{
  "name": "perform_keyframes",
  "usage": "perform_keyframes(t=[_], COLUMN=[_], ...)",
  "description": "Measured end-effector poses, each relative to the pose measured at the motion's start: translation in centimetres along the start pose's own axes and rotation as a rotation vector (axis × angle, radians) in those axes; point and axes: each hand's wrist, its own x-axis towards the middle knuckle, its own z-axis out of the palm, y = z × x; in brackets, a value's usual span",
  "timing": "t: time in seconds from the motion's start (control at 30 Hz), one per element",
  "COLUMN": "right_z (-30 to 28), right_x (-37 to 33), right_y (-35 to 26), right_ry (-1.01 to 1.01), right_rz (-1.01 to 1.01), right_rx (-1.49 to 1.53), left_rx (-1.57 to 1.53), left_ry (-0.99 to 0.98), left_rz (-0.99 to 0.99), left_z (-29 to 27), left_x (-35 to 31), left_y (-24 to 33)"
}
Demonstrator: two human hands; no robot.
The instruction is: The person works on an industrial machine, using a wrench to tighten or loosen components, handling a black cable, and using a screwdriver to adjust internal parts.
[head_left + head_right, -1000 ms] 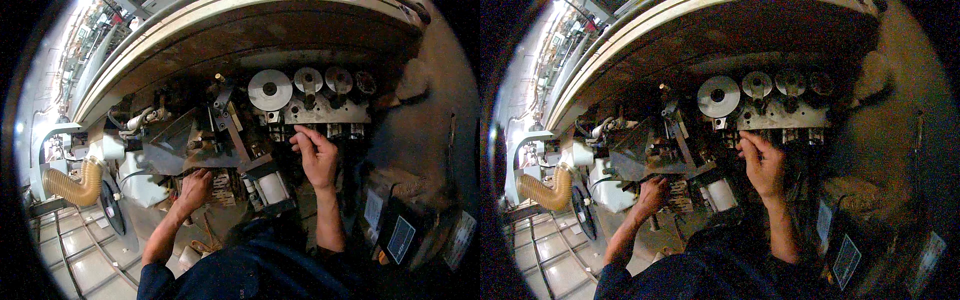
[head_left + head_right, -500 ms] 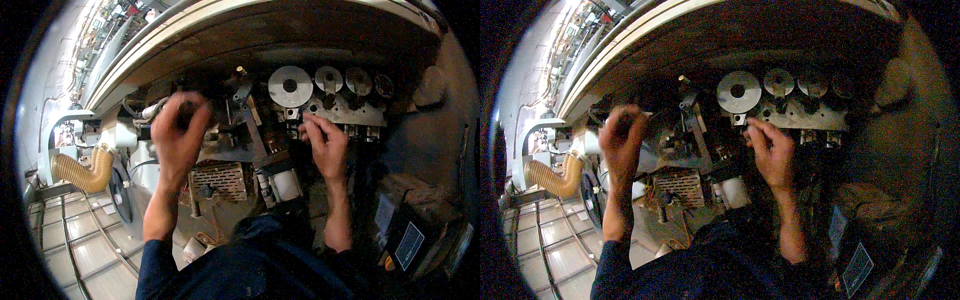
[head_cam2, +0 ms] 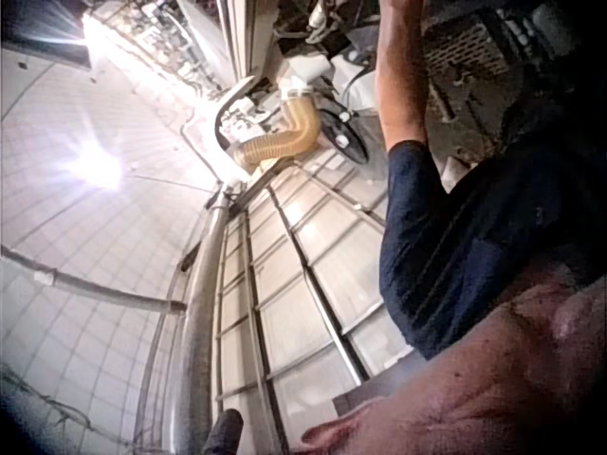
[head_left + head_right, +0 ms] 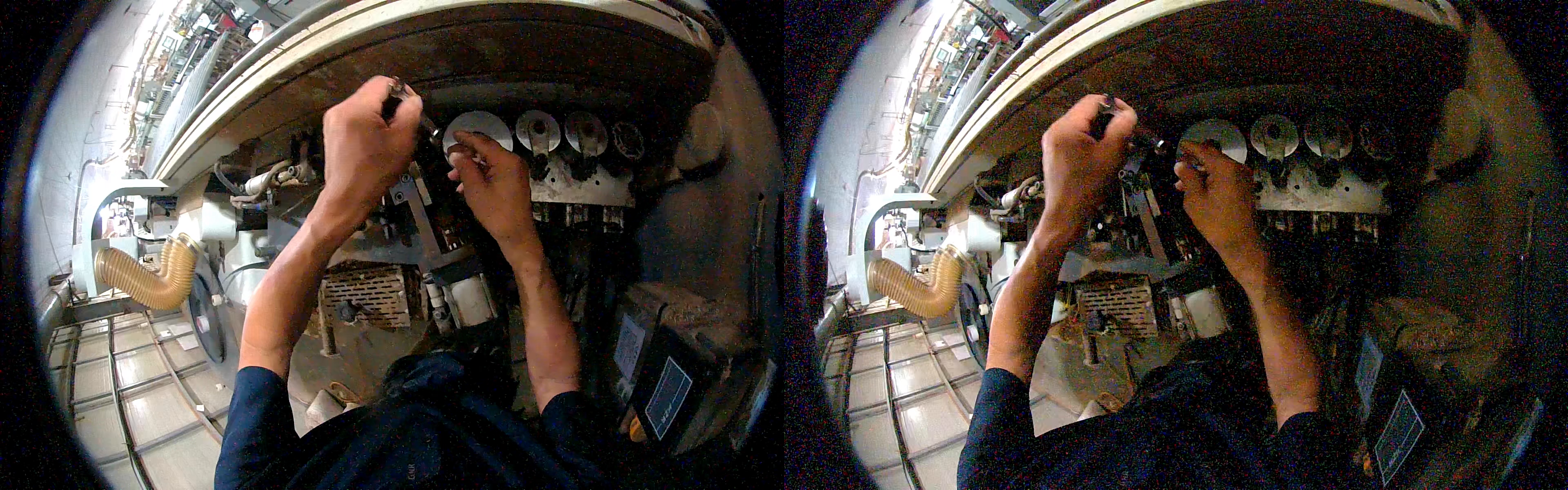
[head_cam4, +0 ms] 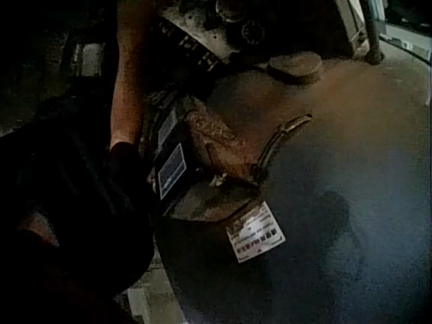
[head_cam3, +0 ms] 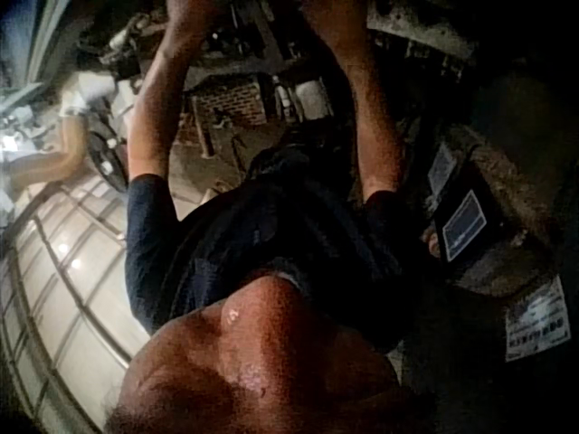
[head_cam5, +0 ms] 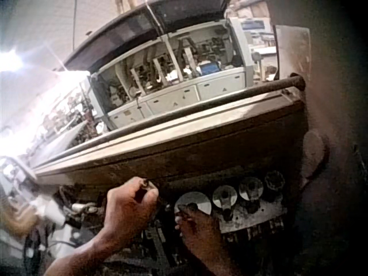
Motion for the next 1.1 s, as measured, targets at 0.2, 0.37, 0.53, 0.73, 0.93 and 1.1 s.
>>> perform_keyframes(t=[0.2,0.37,0.53,0.73,0.93,1.1], right_z=[-1.4,-0.9,0.2,0.8,0.7,0.5], right_x=[1.0,1.8,2.4,2.5,2.2,2.3], right_y=[0.5,0.1,0.9,0.9,0.4,1.1], right_ry=[0.079,-0.044,-0.078,-0.082,-0.137,-0.067], right_rz=[-0.049,-0.101,-0.185,-0.092,0.080,-0.032], right_rx=[-0.022,-0.049,-0.107,0.024,0.187,0.083], left_rx=[-0.583,0.090,0.394,0.453,0.665,0.734], left_ry=[-0.360,-0.795,-0.775,-0.829,-0.900,-1.129], left_rz=[-0.184,0.144,0.196,0.309,0.386,0.519], left_z=[-3.8,-2.6,-2.8,-2.5,-1.1,1.6], left_x=[1.3,0.3,1.5,4.0,6.5,8.9], left_y=[0.6,-3.1,-1.4,-0.2,2.5,3.9])
